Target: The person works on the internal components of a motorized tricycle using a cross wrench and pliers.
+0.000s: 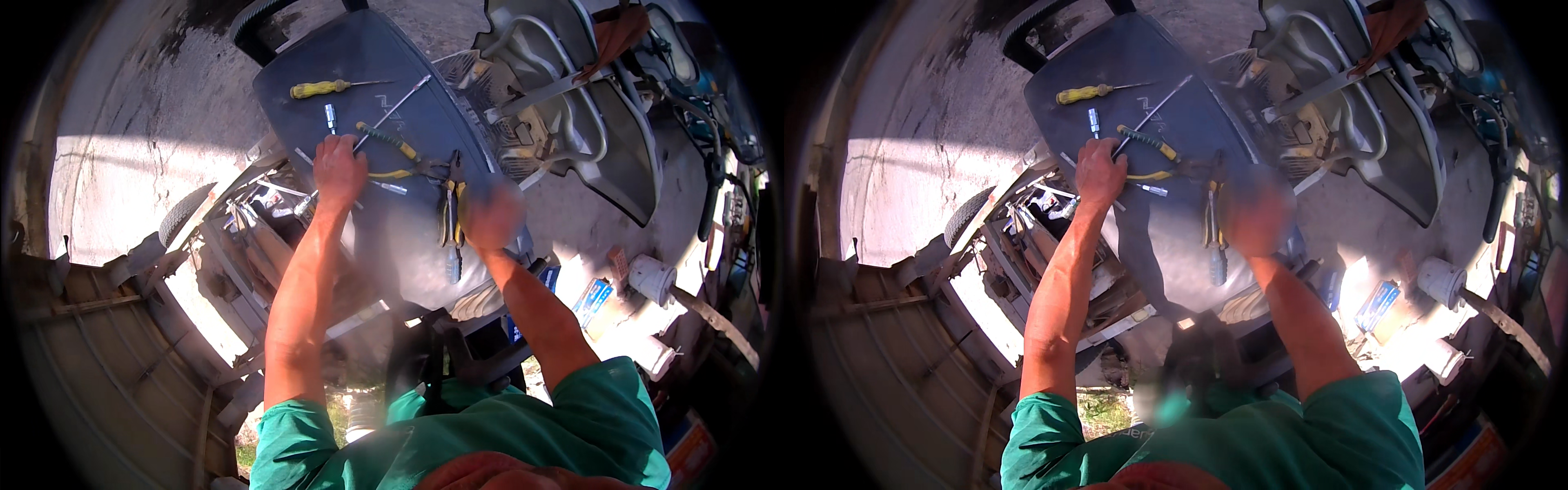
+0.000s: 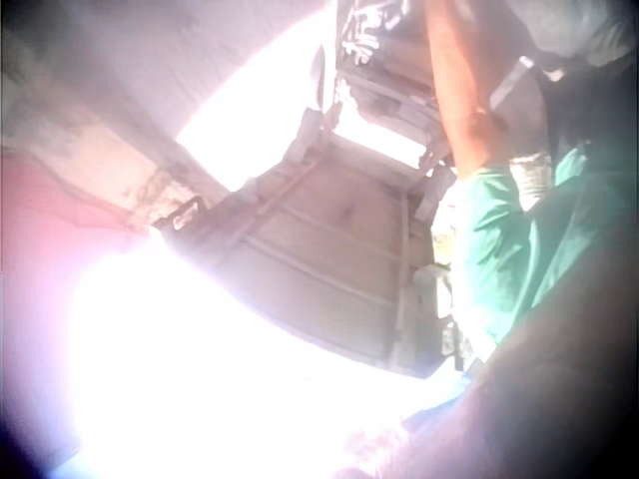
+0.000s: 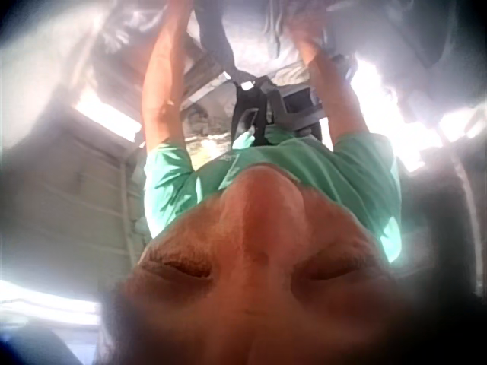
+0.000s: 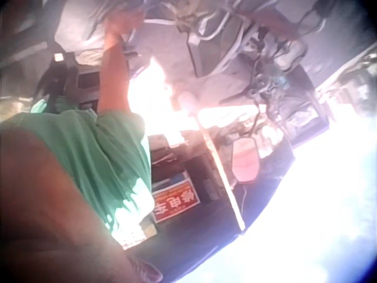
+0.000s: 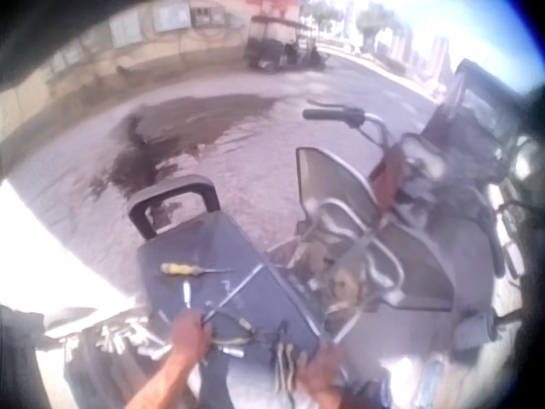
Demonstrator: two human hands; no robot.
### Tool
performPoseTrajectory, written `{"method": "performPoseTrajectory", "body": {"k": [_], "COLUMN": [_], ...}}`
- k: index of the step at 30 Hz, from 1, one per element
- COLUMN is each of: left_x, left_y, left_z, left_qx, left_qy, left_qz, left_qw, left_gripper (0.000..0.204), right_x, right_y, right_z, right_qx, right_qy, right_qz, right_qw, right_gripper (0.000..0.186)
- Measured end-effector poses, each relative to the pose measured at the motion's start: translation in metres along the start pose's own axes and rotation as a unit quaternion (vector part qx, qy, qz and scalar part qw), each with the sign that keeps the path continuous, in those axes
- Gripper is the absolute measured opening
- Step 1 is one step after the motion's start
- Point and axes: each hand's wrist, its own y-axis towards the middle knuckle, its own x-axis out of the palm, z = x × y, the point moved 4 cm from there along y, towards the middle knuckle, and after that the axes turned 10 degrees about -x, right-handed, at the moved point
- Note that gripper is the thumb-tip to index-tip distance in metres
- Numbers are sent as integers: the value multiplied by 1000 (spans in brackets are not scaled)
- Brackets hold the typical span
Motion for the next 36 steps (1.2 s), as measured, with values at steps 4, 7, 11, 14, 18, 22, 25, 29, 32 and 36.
{"method": "performPoseTrajectory", "body": {"k": [4,7,11,14,18,22,25,29,32,36], "left_x": [4,-6,-34,-54,-83,-90,-101,-100,-94,-84], "left_y": [11,18,11,-12,-65,-113,-135,-162,-188,-241], "left_z": [7,3,-29,-40,-40,-42,-34,-44,-51,-93], "left_qx": [14,-27,-153,-174,-159,-178,-204,-199,-245,-311], "left_qy": [56,6,-140,-314,-482,-491,-494,-518,-619,-635], "left_qz": [-5,10,19,-11,-53,-50,-65,-56,-86,-78], "left_qw": [998,1000,978,933,860,851,843,830,741,703], "left_gripper": [19,17,17,19,23,24,14,27,26,17], "right_x": [-1,11,34,40,37,36,37,43,39,33], "right_y": [1,-17,-52,-57,-56,-54,-54,-60,-59,-55], "right_z": [1,17,31,36,35,35,33,32,34,22], "right_qx": [11,92,135,152,145,139,126,100,94,67], "right_qy": [-3,18,-44,-33,-43,-34,-37,-44,-31,-29], "right_qz": [-8,-77,-102,-128,-129,-127,-125,-118,-122,-126], "right_qw": [1000,993,985,980,980,981,983,987,988,989], "right_gripper": [27,39,58,65,64,63,62,60,58,56]}}
